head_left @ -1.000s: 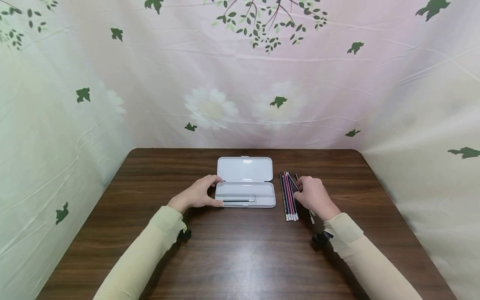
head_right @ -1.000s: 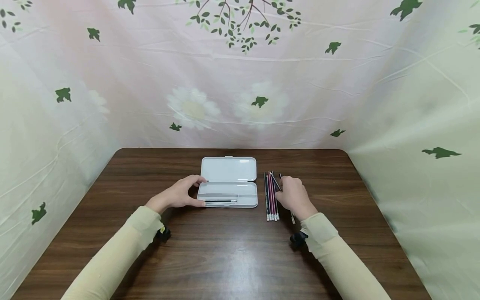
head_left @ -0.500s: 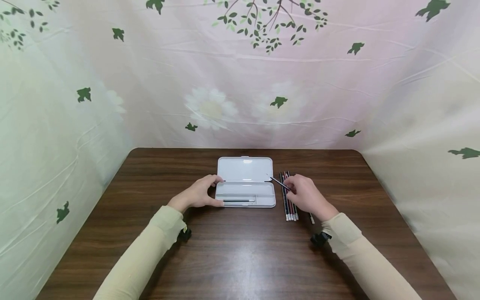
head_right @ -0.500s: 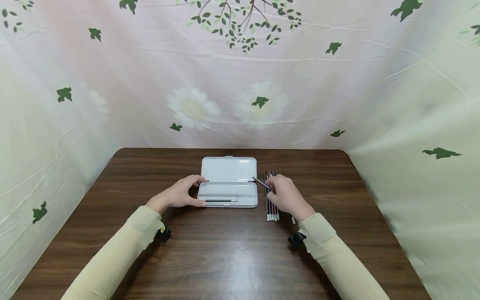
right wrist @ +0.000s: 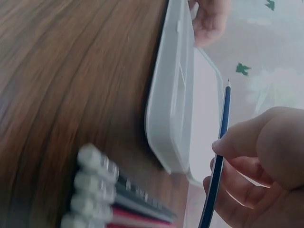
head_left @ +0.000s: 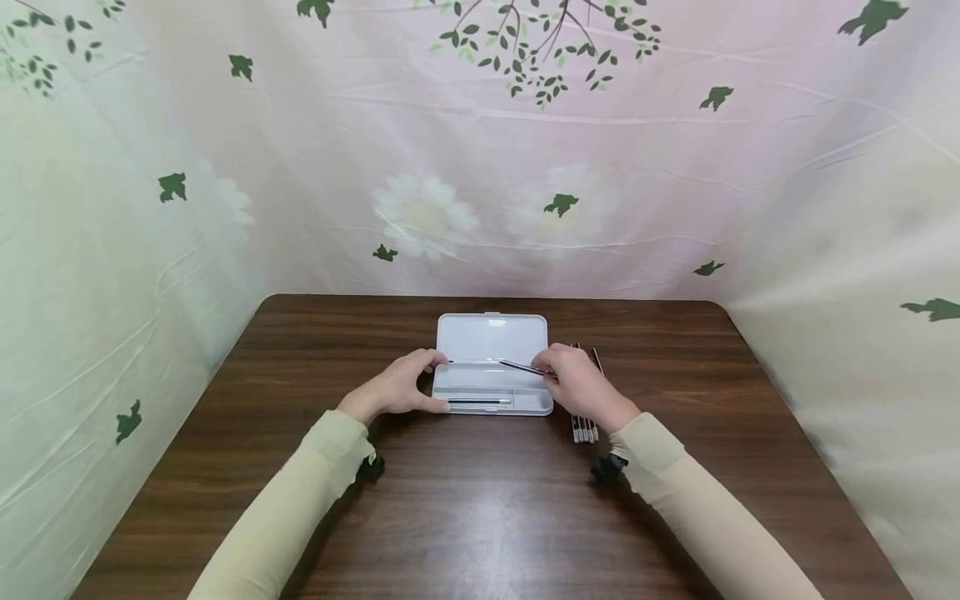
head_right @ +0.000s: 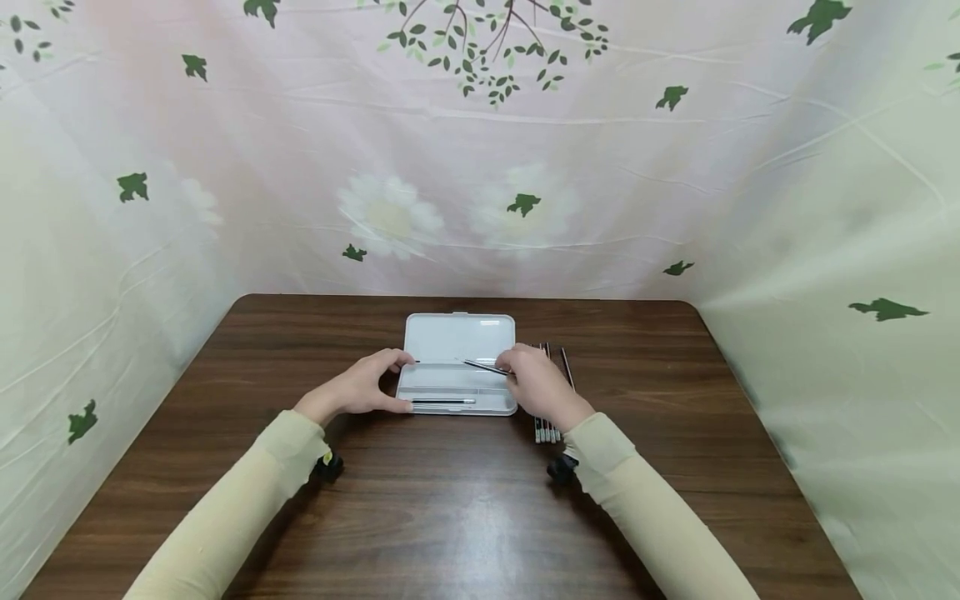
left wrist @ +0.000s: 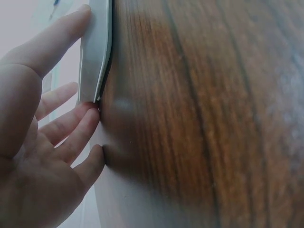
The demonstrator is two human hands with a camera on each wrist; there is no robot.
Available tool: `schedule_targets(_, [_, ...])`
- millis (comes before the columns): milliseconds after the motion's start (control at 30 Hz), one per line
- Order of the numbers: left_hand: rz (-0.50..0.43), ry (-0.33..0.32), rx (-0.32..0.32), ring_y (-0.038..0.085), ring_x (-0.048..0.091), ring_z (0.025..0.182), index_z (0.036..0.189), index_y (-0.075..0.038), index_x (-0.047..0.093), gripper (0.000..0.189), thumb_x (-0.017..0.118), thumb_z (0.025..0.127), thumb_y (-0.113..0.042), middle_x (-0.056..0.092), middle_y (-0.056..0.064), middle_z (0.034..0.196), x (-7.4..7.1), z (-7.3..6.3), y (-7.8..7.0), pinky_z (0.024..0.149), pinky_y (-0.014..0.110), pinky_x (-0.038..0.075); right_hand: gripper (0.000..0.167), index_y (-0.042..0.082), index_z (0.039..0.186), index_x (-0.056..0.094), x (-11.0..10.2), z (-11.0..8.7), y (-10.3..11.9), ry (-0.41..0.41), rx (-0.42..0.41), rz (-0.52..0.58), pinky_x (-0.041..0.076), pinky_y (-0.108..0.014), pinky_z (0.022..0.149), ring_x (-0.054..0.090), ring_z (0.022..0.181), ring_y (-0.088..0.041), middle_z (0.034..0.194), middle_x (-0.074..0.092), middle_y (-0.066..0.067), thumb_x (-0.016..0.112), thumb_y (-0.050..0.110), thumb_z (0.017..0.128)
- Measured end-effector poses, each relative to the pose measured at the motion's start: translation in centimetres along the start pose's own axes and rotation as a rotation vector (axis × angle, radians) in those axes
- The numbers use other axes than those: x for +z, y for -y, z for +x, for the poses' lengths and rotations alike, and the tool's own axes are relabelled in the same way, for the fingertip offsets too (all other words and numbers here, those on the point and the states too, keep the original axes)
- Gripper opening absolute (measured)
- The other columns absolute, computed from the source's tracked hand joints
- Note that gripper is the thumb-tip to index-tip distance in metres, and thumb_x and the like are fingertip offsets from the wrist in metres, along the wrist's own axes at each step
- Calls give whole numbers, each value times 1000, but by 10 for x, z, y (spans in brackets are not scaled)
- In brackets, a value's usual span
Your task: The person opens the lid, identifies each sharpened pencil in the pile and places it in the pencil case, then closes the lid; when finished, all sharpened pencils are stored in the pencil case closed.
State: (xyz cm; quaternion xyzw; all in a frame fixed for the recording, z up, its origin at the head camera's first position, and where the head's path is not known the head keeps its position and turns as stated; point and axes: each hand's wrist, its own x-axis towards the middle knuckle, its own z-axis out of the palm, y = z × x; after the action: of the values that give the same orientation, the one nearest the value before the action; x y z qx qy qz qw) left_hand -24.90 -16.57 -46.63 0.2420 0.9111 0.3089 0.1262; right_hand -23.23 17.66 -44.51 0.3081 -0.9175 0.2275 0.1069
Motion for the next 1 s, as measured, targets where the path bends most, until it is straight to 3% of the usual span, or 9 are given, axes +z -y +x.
schedule_targets(133, [2,-7,18,28,54,130,144,-12,54,81,92,80,-44,56,9,143,1,1,1,112,47,45,25,1,106,79,11,11,10,47,5,-8,60,-42,89,72,100,-25,103,76,-11,68,-13,88])
schedule_targets(433, [-3,-5,2,28,54,131,145,-12,54,80,92,81,-43,56,9,143,0,0,-1,113,47,44,28,4,105,79,34,36,31,130,4,-51,61,-39,85,72,96,-23,101,75,-9,65,-15,90])
schedule_targets(700, [-8,2,-6,29,53,131,145,-11,54,80,92,81,-42,56,9,144,0,0,-3,113,47,43,28,5,104,80,45,45,38,159,-36,1,60,-38,88,72,95,-21,101,77,-7,63,-13,92])
schedule_targets(1000, [7,5,-13,27,53,132,145,-13,53,80,91,82,-43,55,7,146,0,0,1,113,47,44,23,4,104,79,31,28,26,64,-83,44,61,-39,88,74,97,-22,100,77,-7,66,-11,92])
